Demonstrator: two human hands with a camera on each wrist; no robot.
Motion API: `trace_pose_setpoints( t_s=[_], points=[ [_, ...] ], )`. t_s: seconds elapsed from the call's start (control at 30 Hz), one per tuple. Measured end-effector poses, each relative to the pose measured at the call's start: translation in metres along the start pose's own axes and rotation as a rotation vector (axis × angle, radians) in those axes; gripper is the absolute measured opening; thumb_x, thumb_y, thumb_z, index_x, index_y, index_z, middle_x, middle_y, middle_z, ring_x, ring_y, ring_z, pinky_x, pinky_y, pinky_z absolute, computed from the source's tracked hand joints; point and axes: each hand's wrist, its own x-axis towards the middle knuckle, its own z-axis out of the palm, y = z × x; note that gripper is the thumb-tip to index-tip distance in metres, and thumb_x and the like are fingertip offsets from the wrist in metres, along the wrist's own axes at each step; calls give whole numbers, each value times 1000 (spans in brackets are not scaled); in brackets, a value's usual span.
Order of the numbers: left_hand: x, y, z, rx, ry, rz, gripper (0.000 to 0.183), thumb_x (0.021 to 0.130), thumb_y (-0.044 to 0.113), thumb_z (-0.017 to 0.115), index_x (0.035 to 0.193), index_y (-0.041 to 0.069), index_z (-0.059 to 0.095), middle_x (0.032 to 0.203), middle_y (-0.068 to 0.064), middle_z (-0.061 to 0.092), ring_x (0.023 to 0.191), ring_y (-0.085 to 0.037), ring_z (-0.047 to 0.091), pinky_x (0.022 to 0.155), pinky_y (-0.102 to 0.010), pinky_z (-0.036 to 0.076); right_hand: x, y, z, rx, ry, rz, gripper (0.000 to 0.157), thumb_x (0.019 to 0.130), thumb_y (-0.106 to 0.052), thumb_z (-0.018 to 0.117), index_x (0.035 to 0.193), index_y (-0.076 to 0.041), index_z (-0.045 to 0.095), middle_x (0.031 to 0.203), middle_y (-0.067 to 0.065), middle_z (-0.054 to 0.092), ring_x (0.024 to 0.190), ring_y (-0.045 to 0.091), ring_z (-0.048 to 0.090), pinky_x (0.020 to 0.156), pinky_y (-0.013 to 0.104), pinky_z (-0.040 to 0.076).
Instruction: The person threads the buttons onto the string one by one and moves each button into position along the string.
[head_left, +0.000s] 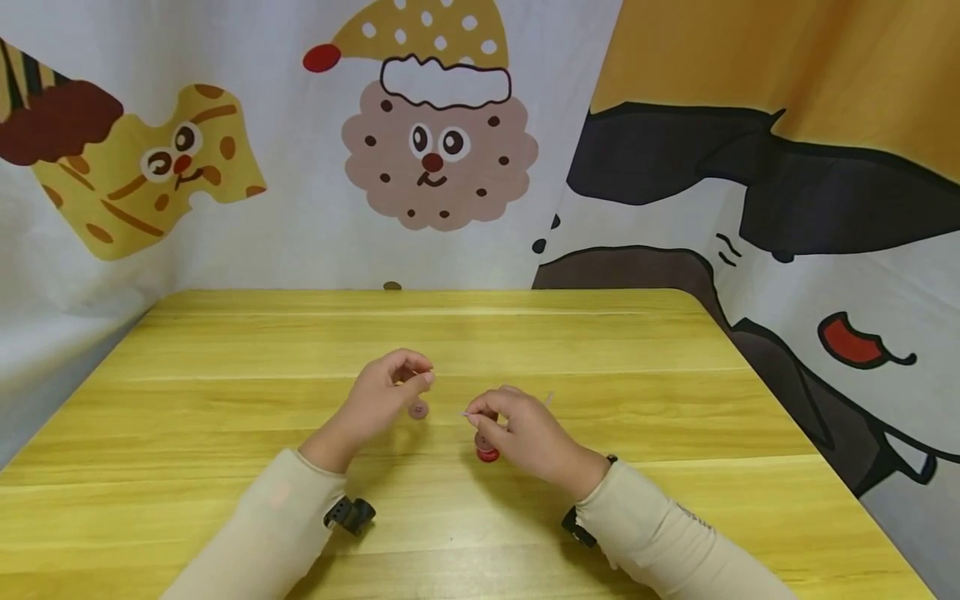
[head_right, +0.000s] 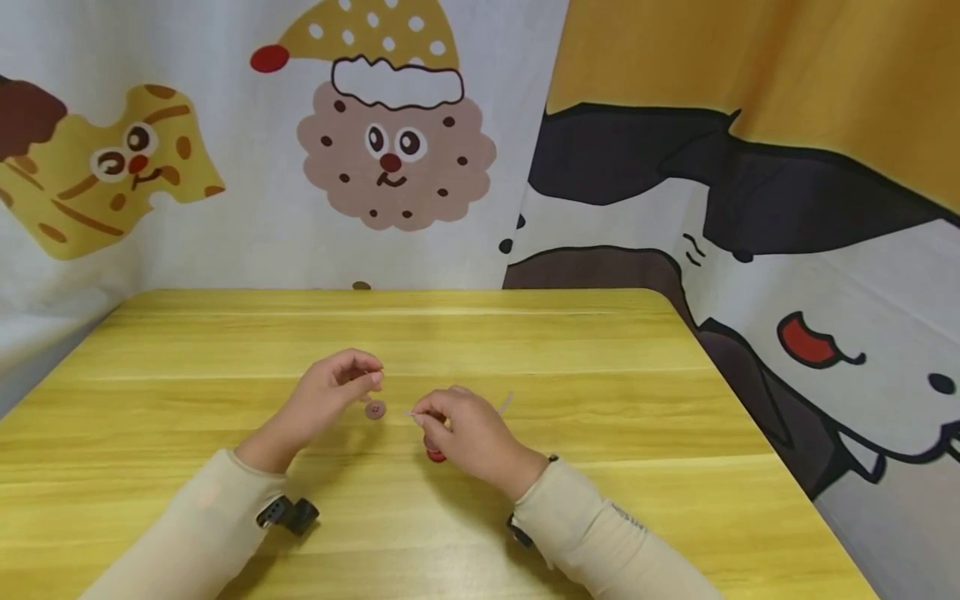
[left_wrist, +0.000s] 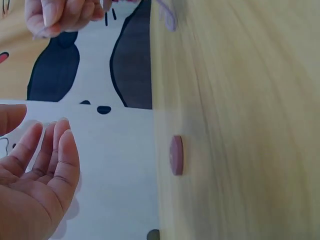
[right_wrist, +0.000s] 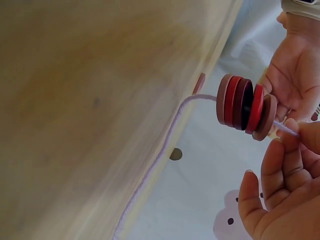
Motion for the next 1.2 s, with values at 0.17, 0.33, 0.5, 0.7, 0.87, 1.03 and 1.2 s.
trace_pose_setpoints(
  t_s=[0.17,0.33,0.5,0.7,0.87,1.03,1.2],
  points=[
    [5,-8,-4,23,29,-15,20,97,15,58,111,1,60,96,-12,62,90,-33,57,78,-41,49,0,0,1,-10,-3,0,15,98,-18,59,100,-9,70,91,-4,61,78,10,51,65,26,46],
    [9,-16,-7,2,27,-45,25,98,14,56,115,-4,57,106,-19,61,98,-36,59,84,-46,52,1,0,1,1,-17,-8,15,98,-18,58,101,-8,70,91,-5,61,81,10,52,69,27,47],
    [12,-20,-9,5,38,-72,25,97,13,57,115,-5,57,108,-20,61,99,-33,61,84,-44,52,1,0,1,6,-21,-19,14,97,-16,59,100,-8,70,90,-4,61,82,10,52,73,27,47],
    [14,-24,-11,35,39,-92,26,96,14,59,115,-5,58,108,-18,62,97,-31,61,81,-42,52,1,1,2,10,-25,-28,14,98,-17,59,100,-7,69,92,0,63,82,10,52,72,27,47],
    [17,-25,-11,107,30,-112,26,94,14,61,114,-3,59,110,-14,62,95,-26,57,76,-35,48,1,1,2,-12,-25,-29,15,98,-17,59,100,-8,70,91,-5,61,79,10,51,70,27,47],
    [20,-28,-12,141,-3,-128,25,93,14,63,113,-1,59,110,-13,62,94,-24,56,73,-33,47,2,0,2,-32,-23,-32,14,97,-17,60,100,-8,70,90,-6,62,79,9,51,70,27,46],
    [22,-31,-13,150,-33,-123,25,90,8,65,111,-4,59,105,-15,61,94,-27,58,72,-33,48,2,1,2,-41,-28,-29,14,97,-17,59,101,-9,70,90,-6,61,79,9,51,71,27,46]
  ],
)
